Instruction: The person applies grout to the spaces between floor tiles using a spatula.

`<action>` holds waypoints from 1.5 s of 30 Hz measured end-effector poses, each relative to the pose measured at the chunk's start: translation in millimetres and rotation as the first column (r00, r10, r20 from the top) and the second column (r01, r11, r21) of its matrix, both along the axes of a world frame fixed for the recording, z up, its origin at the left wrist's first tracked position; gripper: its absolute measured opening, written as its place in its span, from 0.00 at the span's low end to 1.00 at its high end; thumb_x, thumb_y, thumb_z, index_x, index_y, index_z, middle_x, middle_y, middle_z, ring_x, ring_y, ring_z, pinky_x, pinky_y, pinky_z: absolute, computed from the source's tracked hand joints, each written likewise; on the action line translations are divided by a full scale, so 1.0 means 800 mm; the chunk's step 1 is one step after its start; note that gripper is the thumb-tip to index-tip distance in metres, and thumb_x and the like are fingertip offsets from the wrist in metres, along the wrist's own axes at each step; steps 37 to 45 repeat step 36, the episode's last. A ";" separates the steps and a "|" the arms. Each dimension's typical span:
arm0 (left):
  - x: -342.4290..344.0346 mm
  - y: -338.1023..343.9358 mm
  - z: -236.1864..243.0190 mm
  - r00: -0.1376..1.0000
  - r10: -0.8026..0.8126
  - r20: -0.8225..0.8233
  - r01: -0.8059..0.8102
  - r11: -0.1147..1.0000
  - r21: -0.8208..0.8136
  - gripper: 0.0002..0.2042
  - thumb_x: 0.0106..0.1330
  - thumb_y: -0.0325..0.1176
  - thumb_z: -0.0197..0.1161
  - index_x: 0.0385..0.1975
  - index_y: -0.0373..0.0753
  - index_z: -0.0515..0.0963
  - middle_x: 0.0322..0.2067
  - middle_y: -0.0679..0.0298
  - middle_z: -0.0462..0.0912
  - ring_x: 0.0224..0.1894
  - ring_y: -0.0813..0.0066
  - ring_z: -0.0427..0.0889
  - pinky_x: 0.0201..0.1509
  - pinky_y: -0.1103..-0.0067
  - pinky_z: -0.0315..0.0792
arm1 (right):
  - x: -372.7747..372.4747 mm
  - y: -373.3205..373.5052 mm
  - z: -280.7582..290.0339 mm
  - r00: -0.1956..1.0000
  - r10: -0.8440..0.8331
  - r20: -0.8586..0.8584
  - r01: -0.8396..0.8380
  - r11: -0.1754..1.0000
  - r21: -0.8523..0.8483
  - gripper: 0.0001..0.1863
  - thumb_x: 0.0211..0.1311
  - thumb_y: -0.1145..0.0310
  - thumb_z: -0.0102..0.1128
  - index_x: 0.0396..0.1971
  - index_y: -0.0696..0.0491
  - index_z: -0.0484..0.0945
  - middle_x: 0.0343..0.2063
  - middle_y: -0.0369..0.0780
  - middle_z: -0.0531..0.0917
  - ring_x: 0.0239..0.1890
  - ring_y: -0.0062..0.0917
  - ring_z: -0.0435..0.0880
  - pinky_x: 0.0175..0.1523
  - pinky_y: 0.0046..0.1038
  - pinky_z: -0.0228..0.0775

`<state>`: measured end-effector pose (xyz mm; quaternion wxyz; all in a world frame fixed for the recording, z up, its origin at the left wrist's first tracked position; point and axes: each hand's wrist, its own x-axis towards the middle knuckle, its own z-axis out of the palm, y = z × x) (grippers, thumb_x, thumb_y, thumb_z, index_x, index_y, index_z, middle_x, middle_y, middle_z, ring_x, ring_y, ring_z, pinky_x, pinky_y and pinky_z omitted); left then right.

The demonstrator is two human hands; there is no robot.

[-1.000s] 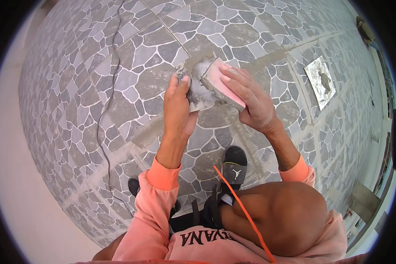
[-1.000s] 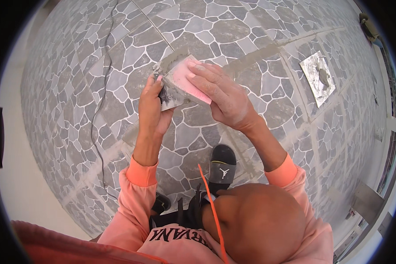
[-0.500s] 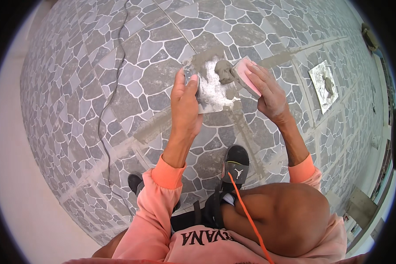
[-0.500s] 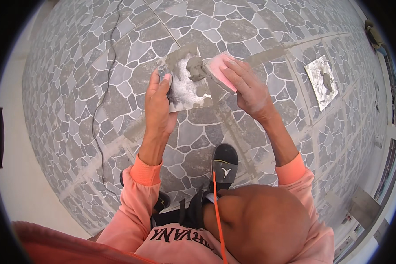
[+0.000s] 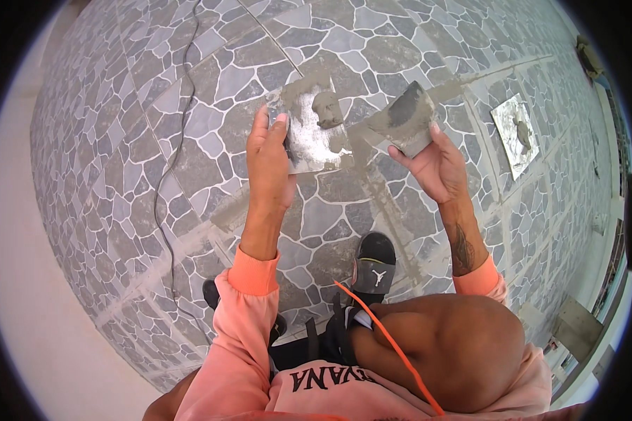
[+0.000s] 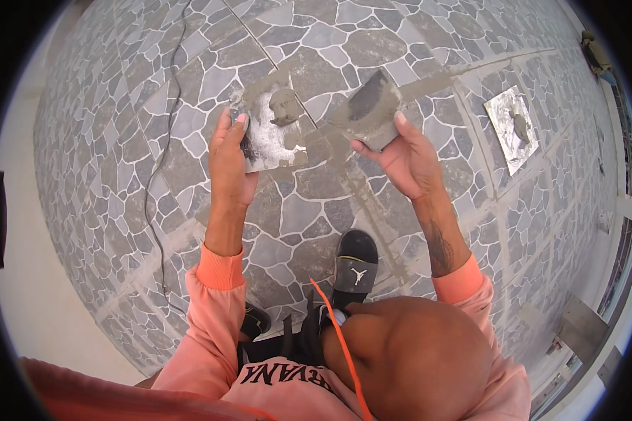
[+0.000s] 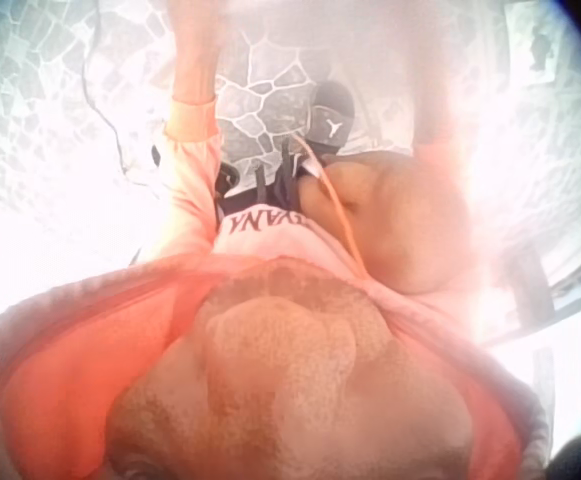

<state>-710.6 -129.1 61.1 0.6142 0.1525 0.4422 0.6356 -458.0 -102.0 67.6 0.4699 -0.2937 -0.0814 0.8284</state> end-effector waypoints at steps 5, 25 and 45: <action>0.010 0.000 -0.008 0.996 -0.084 0.007 0.084 0.995 -0.054 0.16 0.71 0.29 0.45 0.57 0.34 0.64 0.47 0.62 0.76 0.46 0.74 0.79 0.50 0.74 0.75 | 0.000 -0.001 -0.010 0.989 0.005 0.149 -0.031 0.985 0.171 0.21 0.63 0.76 0.54 0.56 0.58 0.65 0.53 0.45 0.75 0.56 0.37 0.74 0.66 0.52 0.59; 0.018 0.006 0.022 0.985 0.009 0.173 0.043 0.954 -0.298 0.12 0.70 0.31 0.44 0.49 0.40 0.68 0.41 0.64 0.77 0.39 0.75 0.78 0.41 0.74 0.74 | -0.029 -0.026 -0.003 0.555 -0.541 0.632 -0.565 0.312 0.764 0.19 0.54 0.84 0.54 0.49 0.61 0.76 0.50 0.48 0.79 0.56 0.40 0.76 0.60 0.34 0.67; -0.004 0.006 -0.002 0.992 0.093 -0.084 -0.100 0.992 -0.083 0.24 0.70 0.29 0.47 0.65 0.32 0.54 0.49 0.59 0.75 0.49 0.73 0.77 0.50 0.73 0.74 | -0.019 -0.016 -0.010 0.846 -0.123 0.519 -0.222 0.804 0.552 0.18 0.66 0.76 0.51 0.56 0.61 0.69 0.52 0.46 0.76 0.53 0.38 0.78 0.57 0.47 0.72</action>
